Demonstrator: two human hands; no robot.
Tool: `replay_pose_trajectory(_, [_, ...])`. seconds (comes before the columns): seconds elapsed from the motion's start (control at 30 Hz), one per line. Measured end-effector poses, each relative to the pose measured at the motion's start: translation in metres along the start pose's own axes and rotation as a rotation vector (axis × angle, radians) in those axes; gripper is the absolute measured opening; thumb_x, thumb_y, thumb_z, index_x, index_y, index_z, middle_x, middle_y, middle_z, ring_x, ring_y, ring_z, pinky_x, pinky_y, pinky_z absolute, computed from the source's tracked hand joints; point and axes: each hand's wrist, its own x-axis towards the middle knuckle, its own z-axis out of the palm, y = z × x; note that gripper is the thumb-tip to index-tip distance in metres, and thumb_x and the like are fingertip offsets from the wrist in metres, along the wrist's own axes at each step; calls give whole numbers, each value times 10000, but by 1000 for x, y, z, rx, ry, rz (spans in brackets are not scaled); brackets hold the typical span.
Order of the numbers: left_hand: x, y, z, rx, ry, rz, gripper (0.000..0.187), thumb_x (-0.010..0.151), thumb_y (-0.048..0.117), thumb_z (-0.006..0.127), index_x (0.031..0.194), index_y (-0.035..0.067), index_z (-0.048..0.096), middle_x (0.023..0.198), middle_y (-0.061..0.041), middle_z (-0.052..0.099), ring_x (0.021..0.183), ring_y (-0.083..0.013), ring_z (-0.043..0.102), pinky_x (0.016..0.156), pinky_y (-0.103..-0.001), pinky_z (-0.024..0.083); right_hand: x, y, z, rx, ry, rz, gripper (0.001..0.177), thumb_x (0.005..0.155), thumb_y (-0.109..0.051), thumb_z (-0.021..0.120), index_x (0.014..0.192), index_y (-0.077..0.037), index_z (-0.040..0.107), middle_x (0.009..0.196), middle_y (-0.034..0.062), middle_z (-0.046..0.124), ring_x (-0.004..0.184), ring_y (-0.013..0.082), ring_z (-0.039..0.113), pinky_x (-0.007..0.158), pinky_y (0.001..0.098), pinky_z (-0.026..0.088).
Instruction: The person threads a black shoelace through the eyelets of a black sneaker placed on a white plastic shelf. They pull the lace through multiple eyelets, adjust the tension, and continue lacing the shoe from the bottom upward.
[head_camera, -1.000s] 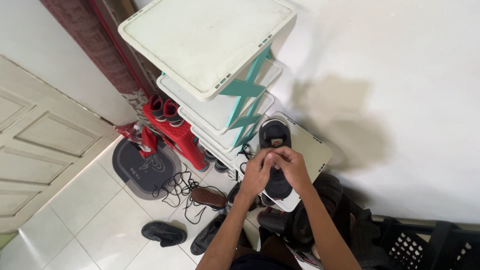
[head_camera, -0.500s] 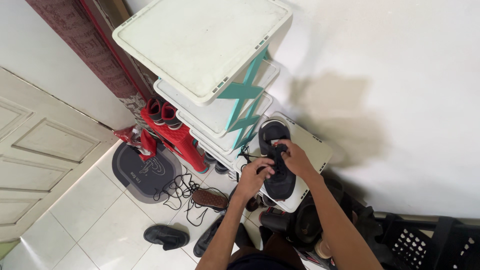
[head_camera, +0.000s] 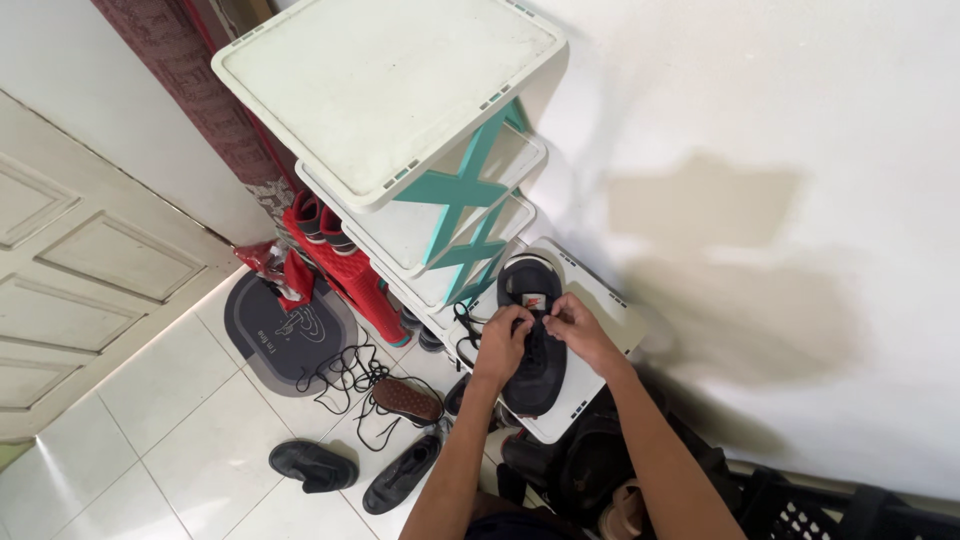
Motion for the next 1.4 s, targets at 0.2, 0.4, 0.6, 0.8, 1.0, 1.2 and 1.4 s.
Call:
replay_pose_trajectory(0.2, [5, -13, 14, 134, -5, 38, 81, 891, -14, 655, 950, 23, 696, 966, -191, 629, 911, -407, 638, 824, -455, 511, 0, 5, 0, 76, 11, 54, 145, 960, -53, 619, 1034, -108, 506, 976, 14, 605, 899, 129, 614, 801, 287, 496])
replay_pose_trajectory(0.4, [6, -24, 23, 187, -18, -20, 83, 893, 16, 661, 945, 52, 714, 1020, -169, 647, 948, -396, 642, 814, -461, 510, -3, 0, -3, 77, -13, 44, 145, 959, -65, 633, 1055, -114, 536, 972, 11, 610, 902, 130, 607, 809, 286, 486])
replay_pose_trajectory(0.6, [14, -25, 17, 323, -142, -27, 88, 877, 25, 676, 928, 72, 729, 1018, -153, 643, 965, -394, 658, 843, -461, 528, -4, -6, -2, 135, -33, 31, 142, 945, -68, 654, 1032, -107, 549, 943, 11, 598, 883, 132, 594, 799, 289, 476])
replay_pose_trajectory(0.8, [18, -20, 10, 217, -130, -57, 190, 799, 4, 728, 976, 68, 753, 1055, -150, 746, 960, -380, 702, 856, -436, 549, -8, -6, -5, 135, -21, 64, 143, 939, -82, 671, 1024, -117, 561, 914, 4, 593, 871, 121, 595, 797, 279, 470])
replay_pose_trajectory(1.0, [22, -9, 6, 162, -205, -208, 158, 809, 12, 727, 953, 76, 727, 951, -132, 771, 934, -325, 751, 838, -409, 580, -11, -4, -7, 155, -31, 59, 141, 929, -83, 681, 1007, -117, 569, 895, -8, 600, 862, 120, 594, 787, 277, 466])
replay_pose_trajectory(1.2, [21, -8, 14, 344, -177, -218, 154, 798, 50, 762, 930, 72, 687, 931, -109, 769, 929, -351, 718, 826, -441, 547, -12, -6, -7, 153, -1, 82, 135, 913, -82, 674, 1000, -121, 579, 900, -10, 624, 859, 111, 599, 785, 263, 464])
replay_pose_trajectory(1.4, [19, -16, 17, 471, -206, -74, 104, 842, 60, 701, 925, 118, 724, 885, -85, 781, 888, -334, 737, 835, -466, 535, -10, -5, -1, 170, 22, 64, 134, 921, -74, 675, 1005, -116, 580, 889, -3, 607, 835, 110, 580, 765, 262, 451])
